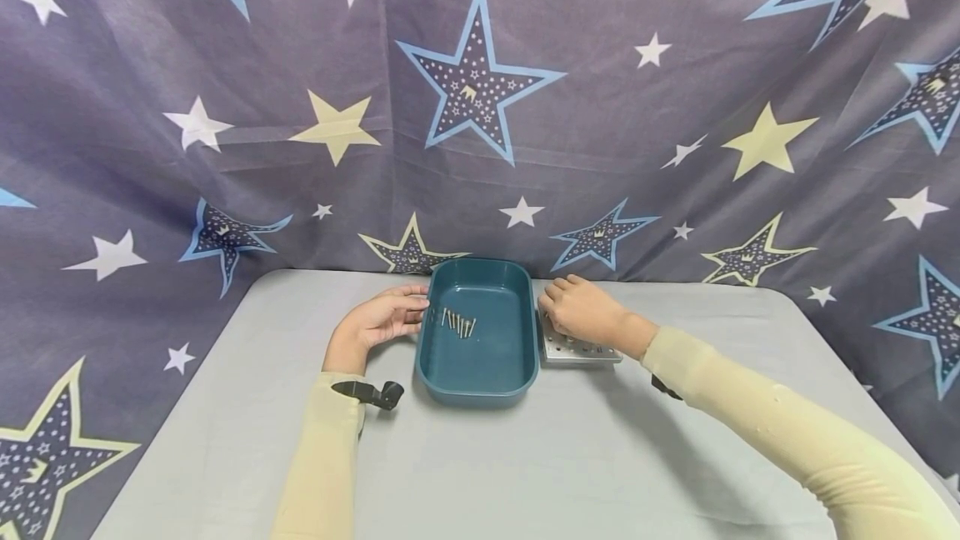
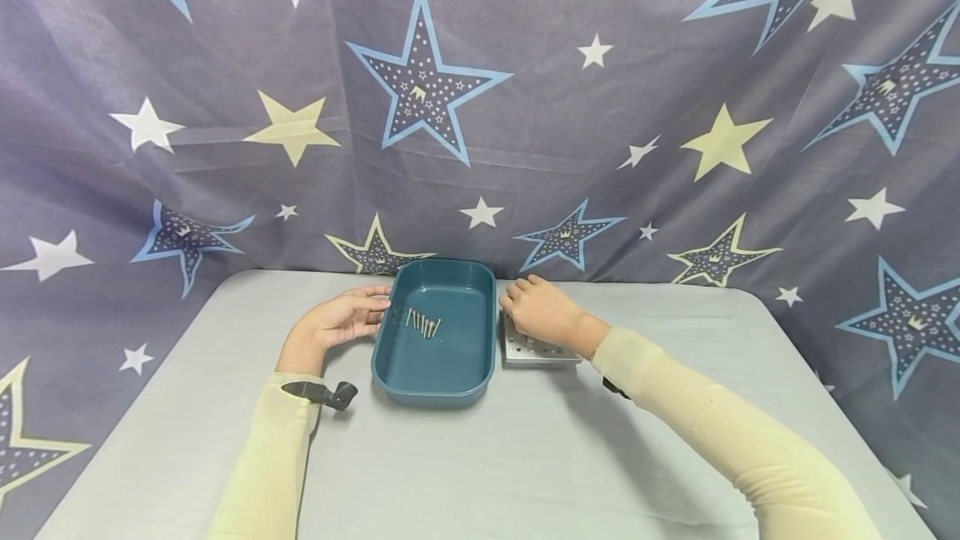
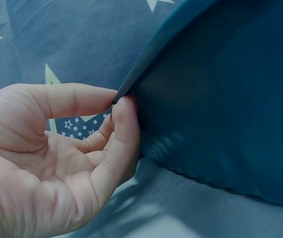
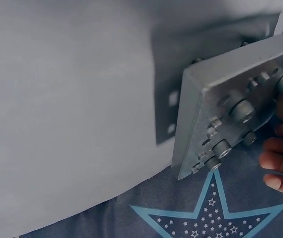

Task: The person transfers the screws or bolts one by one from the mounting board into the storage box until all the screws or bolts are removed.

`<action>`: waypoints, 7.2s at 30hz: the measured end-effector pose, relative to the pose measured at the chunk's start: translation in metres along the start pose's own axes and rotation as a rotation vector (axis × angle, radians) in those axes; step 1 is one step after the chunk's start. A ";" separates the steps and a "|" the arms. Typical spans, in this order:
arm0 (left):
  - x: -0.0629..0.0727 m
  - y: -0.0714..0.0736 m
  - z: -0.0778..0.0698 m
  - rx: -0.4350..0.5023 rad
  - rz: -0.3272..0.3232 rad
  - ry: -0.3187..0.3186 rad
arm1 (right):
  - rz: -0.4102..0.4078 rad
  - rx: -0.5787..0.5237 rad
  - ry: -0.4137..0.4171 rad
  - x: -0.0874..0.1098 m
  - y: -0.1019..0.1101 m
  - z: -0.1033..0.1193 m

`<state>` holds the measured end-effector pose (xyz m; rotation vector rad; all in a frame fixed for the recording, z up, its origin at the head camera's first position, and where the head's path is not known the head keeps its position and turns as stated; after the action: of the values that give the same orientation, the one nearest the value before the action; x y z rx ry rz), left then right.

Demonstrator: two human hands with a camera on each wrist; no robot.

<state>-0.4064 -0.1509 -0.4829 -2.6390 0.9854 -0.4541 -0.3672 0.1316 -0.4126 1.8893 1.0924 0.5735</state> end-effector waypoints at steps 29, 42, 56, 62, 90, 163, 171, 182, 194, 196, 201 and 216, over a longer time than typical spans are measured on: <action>0.000 0.001 0.001 0.006 -0.003 -0.003 | 0.000 -0.172 -0.043 0.000 -0.002 -0.003; -0.001 0.002 0.002 0.003 0.001 -0.010 | 0.014 -0.264 -0.068 -0.001 0.003 -0.003; -0.003 0.004 0.004 -0.010 -0.011 -0.001 | 0.024 -0.482 -0.139 -0.002 -0.002 -0.006; -0.002 0.006 0.004 -0.014 -0.016 -0.001 | 0.047 -0.552 -0.172 -0.003 -0.003 -0.004; -0.004 0.007 0.006 0.002 -0.008 -0.005 | -0.065 -0.467 -0.134 -0.004 0.000 0.003; 0.001 0.001 0.003 0.014 -0.016 0.006 | -0.176 -0.546 -0.294 0.010 0.005 -0.007; 0.000 0.002 0.004 0.013 -0.020 0.002 | -0.174 -0.549 -0.306 0.015 0.008 -0.012; 0.001 0.002 0.003 0.009 -0.027 0.003 | -0.183 -0.569 -0.345 0.021 0.015 -0.022; -0.001 0.002 0.003 0.001 0.000 -0.002 | -0.267 -0.541 -0.349 0.023 0.029 -0.033; 0.000 0.002 0.003 0.008 0.004 -0.003 | -0.267 -0.544 -0.350 0.023 0.032 -0.035; 0.000 0.001 0.002 0.012 0.008 -0.006 | -0.268 -0.548 -0.351 0.021 0.040 -0.040; -0.002 0.004 0.005 0.012 -0.012 -0.004 | -0.251 -0.574 -0.313 0.007 0.065 -0.044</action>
<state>-0.4082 -0.1524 -0.4890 -2.6357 0.9636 -0.4560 -0.3650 0.1409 -0.3346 1.2682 0.8286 0.3772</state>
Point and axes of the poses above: each hand's wrist, its own x-axis away from the middle knuckle, its own y-axis out of the back of the hand, z = x × y, the point moved 6 cm from there along -x, towards the middle knuckle, and after that the axes turned 11 degrees about z, right-handed, at the moved point
